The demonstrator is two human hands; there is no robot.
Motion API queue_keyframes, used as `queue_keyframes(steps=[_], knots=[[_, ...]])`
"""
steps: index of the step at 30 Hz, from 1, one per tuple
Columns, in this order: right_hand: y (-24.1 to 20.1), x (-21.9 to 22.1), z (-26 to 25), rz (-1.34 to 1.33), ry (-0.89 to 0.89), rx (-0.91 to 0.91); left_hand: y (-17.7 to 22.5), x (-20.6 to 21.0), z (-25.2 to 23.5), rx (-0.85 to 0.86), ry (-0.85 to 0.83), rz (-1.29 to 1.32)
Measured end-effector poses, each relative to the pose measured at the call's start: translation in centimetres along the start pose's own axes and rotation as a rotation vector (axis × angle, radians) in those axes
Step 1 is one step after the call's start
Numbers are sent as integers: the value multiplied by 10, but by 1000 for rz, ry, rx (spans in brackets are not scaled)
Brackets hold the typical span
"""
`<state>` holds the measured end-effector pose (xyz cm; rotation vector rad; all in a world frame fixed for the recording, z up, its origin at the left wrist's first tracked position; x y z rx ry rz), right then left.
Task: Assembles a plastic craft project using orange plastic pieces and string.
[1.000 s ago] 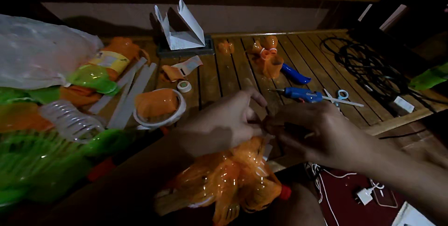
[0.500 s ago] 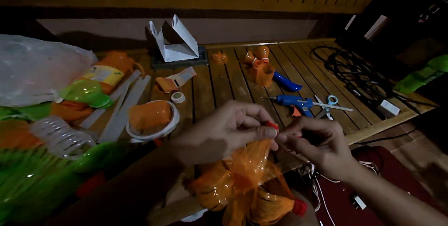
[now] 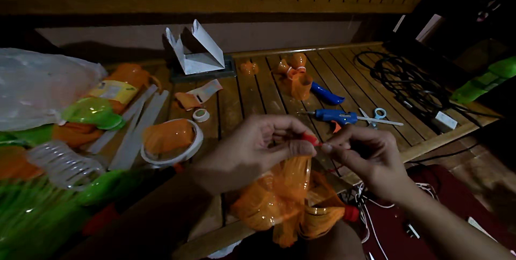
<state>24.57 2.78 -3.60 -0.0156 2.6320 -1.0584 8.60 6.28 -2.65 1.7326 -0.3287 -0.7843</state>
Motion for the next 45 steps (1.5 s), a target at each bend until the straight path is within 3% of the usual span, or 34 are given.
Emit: queue_keyframes(steps=[10, 16, 18, 21, 24, 28, 31, 34, 36, 39, 45], knots=[[3, -15, 12, -51, 24, 66, 17, -19, 9, 135, 260, -248], [-7, -15, 37, -195, -32, 91, 30, -31, 22, 205, 314, -285], [-8, -19, 48, -62, -22, 145, 32, -35, 26, 246, 295, -316], [-6, -53, 58, 441, 62, 186, 36, -42, 31, 312, 307, -468], [7, -94, 55, 815, -21, 267, 42, -47, 36, 348, 331, -610], [30, -92, 50, 842, -195, 424, 49, -50, 38, 454, 340, -729], [35, -83, 43, 936, -190, 505, 49, -54, 39, 464, 328, -790], [55, -102, 50, 1007, -249, 891, 58, -54, 40, 471, 306, -830], [73, -112, 59, 1006, -290, 1023, 63, -58, 42, 483, 297, -835], [89, -125, 68, 970, -268, 909, 64, -70, 43, 435, 287, -818], [84, -141, 71, 928, -213, 708, 63, -83, 49, 168, 334, -854]])
Point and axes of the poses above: each hand's wrist, its own z-axis away from the middle knuckle, its own x-axis out of the palm, y = z × x, the point moved 8 cm from there along -z, towards the middle knuckle, and after that the axes turned 11 degrees about -x, right-handed, at the moved point
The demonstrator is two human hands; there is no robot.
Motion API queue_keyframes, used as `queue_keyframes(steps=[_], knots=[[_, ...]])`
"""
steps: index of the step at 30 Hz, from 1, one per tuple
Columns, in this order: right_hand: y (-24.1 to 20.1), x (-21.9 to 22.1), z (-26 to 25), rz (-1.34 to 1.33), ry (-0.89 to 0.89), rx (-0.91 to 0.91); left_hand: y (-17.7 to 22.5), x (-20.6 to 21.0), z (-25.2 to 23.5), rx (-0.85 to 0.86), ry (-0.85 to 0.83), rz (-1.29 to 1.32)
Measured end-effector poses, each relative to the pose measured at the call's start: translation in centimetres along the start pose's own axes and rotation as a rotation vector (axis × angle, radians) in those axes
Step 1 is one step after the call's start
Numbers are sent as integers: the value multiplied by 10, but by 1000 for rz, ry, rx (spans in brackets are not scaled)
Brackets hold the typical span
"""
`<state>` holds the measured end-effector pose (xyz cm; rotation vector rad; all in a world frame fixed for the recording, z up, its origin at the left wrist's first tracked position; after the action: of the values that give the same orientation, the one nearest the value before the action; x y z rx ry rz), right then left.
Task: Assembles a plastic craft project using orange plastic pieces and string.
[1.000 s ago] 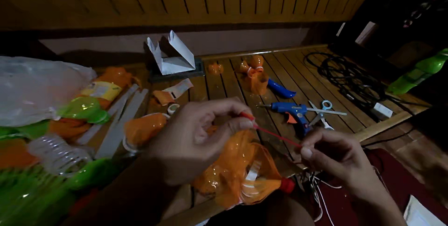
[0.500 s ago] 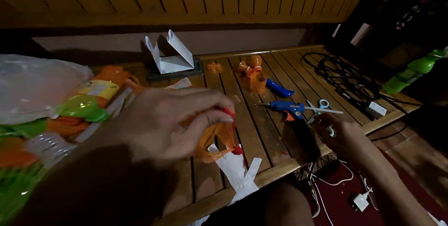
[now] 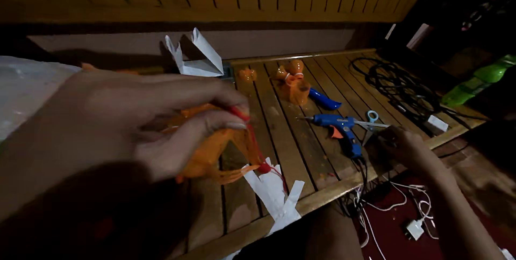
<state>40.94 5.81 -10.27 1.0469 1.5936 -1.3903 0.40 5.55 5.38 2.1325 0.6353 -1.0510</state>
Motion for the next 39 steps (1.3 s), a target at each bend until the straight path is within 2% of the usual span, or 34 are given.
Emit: queue_keyframes(steps=[7, 10, 14, 17, 20, 23, 29, 31, 35, 39], knots=[[7, -1, -2, -44, -112, -1, -2, 1, -1, 83, 19, -7], [3, 0, 7, -53, -179, 5, 0, 1, -1, 39, 12, -5], [9, 4, 16, -57, -358, 66, -12, 1, 2, 41, 23, 23], [15, 6, 14, -59, -399, 27, -8, 2, 0, 41, -2, 24], [24, -4, 13, 7, -305, 31, -1, 2, -1, 51, -13, 11], [26, -10, 16, 61, -160, -165, -1, -1, 0, 120, 41, 20], [5, 9, 56, 230, 176, -418, -8, -14, 1, 118, 68, 21], [10, 8, 58, 138, 135, -404, -9, -16, 0, 130, 61, 28], [18, -7, 53, -3, -55, -349, -5, -17, -1, 165, 73, 22], [14, -18, 45, 28, -190, -115, -3, -17, -1, 169, 65, 26]])
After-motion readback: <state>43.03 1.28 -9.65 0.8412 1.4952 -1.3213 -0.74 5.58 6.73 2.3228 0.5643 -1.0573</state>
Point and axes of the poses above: each hand's wrist, its own z-axis away from the middle knuckle, its own x-axis out of the palm, y = z × x, the point moved 8 cm from there along -z, towards the middle knuckle, and after that the axes turned 11 degrees about -x, right-handed, at the moved point
